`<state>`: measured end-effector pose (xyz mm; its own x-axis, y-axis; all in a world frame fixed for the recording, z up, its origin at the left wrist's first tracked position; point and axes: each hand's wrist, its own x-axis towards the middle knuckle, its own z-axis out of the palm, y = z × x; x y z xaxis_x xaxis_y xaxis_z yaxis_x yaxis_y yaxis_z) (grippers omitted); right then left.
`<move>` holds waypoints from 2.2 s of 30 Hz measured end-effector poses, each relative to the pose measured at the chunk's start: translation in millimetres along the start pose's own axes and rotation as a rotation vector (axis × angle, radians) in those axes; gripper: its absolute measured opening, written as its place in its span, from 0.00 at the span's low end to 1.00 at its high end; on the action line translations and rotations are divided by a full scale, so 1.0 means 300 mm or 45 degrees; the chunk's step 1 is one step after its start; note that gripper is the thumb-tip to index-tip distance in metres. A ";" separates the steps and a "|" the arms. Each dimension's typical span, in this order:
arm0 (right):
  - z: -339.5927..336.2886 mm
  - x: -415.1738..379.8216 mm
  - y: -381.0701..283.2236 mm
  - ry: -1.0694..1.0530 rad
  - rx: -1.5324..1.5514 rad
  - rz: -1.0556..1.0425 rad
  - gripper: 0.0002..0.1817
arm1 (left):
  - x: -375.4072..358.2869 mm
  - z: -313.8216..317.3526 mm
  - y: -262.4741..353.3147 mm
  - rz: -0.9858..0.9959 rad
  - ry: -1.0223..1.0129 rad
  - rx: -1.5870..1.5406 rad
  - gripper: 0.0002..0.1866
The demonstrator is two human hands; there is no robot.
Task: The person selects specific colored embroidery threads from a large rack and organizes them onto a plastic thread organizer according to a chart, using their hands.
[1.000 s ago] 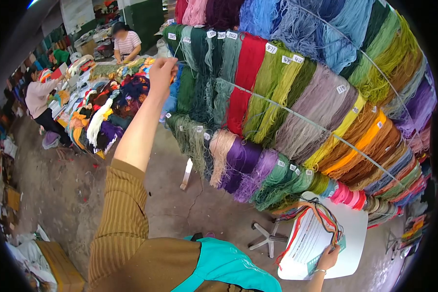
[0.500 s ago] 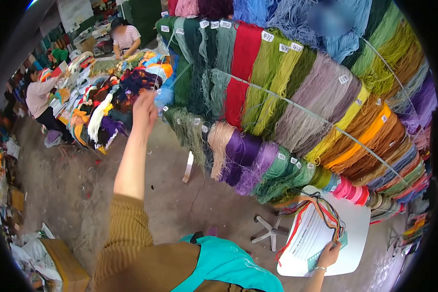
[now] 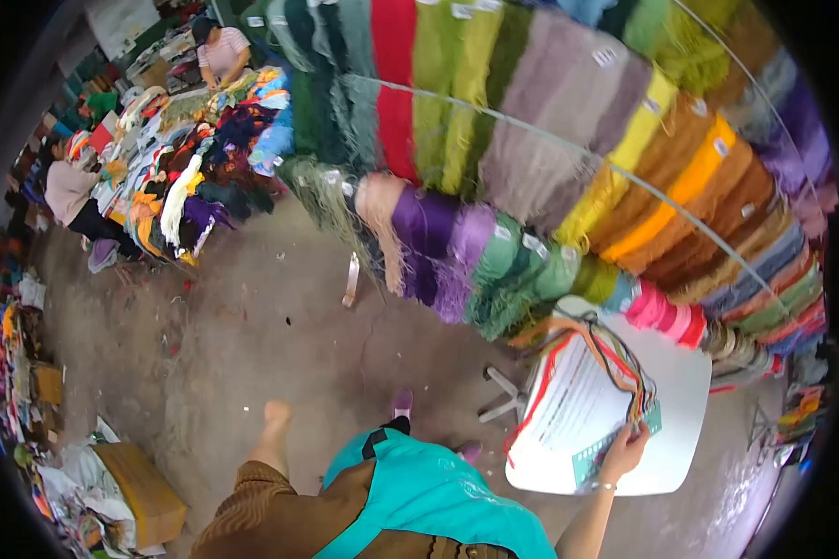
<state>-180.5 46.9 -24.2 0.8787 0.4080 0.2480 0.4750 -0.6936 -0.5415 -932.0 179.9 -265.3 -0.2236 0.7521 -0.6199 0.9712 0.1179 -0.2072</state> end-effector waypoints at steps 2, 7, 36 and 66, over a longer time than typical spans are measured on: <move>0.030 0.028 0.109 0.014 0.256 -0.071 0.17 | -0.147 -0.228 0.257 -0.111 0.157 -0.592 0.14; -0.156 -0.061 -0.104 -0.131 0.624 -0.258 0.12 | -0.600 -0.674 0.840 1.362 0.094 -0.184 0.12; -0.128 0.019 0.061 -0.194 1.026 0.215 0.06 | -1.203 -0.882 1.925 1.328 -0.755 -1.116 0.17; -0.154 0.035 0.031 -0.474 0.488 0.022 0.12 | -1.073 -0.902 1.990 1.481 -0.700 -0.938 0.07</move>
<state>-164.6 17.4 10.6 0.7762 0.6299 -0.0279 0.3474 -0.4643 -0.8147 -257.9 183.7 15.3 0.8509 0.3390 -0.4014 0.4073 0.0568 0.9115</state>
